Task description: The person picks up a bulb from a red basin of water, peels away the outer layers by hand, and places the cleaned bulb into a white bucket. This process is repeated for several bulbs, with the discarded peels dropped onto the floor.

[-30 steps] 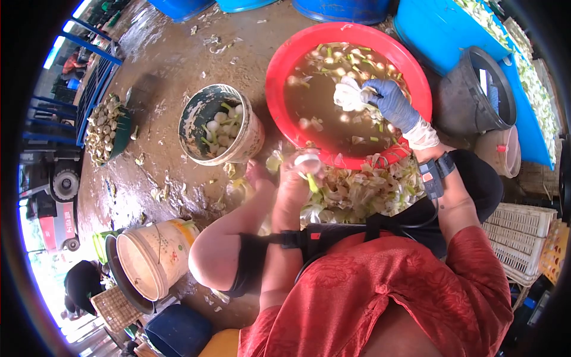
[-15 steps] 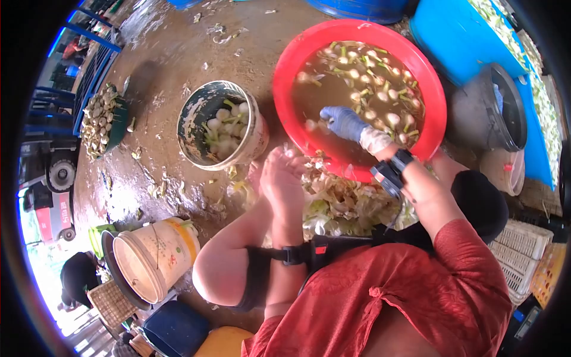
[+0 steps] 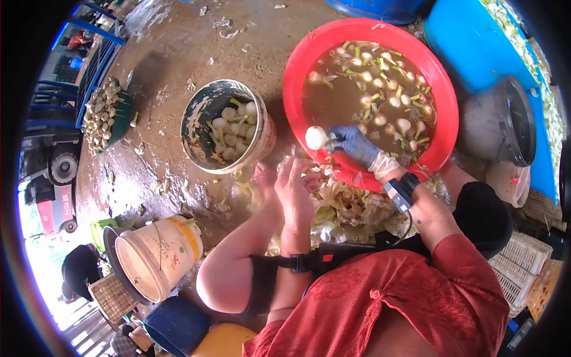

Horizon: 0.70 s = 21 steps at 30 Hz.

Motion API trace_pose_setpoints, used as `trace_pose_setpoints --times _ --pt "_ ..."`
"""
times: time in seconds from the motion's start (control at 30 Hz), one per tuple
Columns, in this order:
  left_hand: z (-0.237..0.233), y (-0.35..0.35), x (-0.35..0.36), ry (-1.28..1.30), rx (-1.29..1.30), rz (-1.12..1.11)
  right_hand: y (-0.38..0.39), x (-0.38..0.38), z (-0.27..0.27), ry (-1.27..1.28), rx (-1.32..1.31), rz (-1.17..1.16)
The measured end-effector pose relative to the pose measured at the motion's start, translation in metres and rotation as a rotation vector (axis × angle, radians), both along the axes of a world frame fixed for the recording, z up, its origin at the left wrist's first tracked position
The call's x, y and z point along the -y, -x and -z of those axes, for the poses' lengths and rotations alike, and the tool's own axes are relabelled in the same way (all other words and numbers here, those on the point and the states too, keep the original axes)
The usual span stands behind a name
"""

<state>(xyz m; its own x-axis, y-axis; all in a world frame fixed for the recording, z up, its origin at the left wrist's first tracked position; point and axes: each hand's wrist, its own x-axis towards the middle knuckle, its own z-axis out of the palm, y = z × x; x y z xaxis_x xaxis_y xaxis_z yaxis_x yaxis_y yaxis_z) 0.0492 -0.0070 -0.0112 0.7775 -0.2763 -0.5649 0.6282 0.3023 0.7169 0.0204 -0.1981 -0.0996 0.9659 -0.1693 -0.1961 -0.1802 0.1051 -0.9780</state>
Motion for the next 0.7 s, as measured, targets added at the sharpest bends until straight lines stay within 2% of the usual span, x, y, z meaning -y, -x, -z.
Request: trace_pose_setpoints --times 0.03,0.07,0.1,0.13,0.2,0.27,0.3,0.33,0.4,0.47,0.53,0.6,0.7 --pt "-0.007 0.000 0.003 0.012 -0.041 0.017 0.005 -0.008 -0.013 -0.013 0.145 0.042" --pt "-0.013 0.002 0.004 0.024 -0.081 0.032 0.012 -0.014 -0.027 -0.010 0.154 0.037" --pt "-0.010 0.004 0.002 0.174 -0.043 0.077 0.018 -0.020 -0.041 0.158 0.191 0.002" --pt "-0.009 0.006 0.002 0.176 -0.033 0.073 0.022 -0.025 -0.049 0.326 0.228 -0.031" --pt "-0.006 0.009 0.000 0.435 0.127 0.115 0.028 -0.033 -0.057 0.268 0.169 -0.064" --pt "-0.010 0.013 0.000 0.456 0.161 0.108 0.033 -0.037 -0.077 0.275 0.212 -0.028" --pt "-0.013 0.016 0.001 0.436 0.203 0.073 0.034 -0.040 -0.070 0.222 0.331 0.079" --pt "-0.018 0.018 0.002 0.417 0.243 0.037 0.036 -0.040 -0.080 0.231 0.340 0.082" --pt "-0.024 0.023 0.002 0.376 0.287 0.024 0.044 -0.039 -0.108 0.562 0.360 0.173" --pt "-0.024 0.027 0.003 0.184 0.455 0.062 0.049 -0.044 -0.122 0.648 0.376 0.171" --pt "-0.022 0.032 0.005 0.193 0.475 0.059 0.049 -0.051 -0.132 0.802 0.403 0.158" --pt "-0.017 0.037 0.003 0.105 0.588 0.087 0.049 -0.056 -0.136 0.838 0.401 0.216" --pt "-0.012 0.043 0.002 0.044 0.624 0.059 0.051 -0.059 -0.135 0.869 0.301 0.205"
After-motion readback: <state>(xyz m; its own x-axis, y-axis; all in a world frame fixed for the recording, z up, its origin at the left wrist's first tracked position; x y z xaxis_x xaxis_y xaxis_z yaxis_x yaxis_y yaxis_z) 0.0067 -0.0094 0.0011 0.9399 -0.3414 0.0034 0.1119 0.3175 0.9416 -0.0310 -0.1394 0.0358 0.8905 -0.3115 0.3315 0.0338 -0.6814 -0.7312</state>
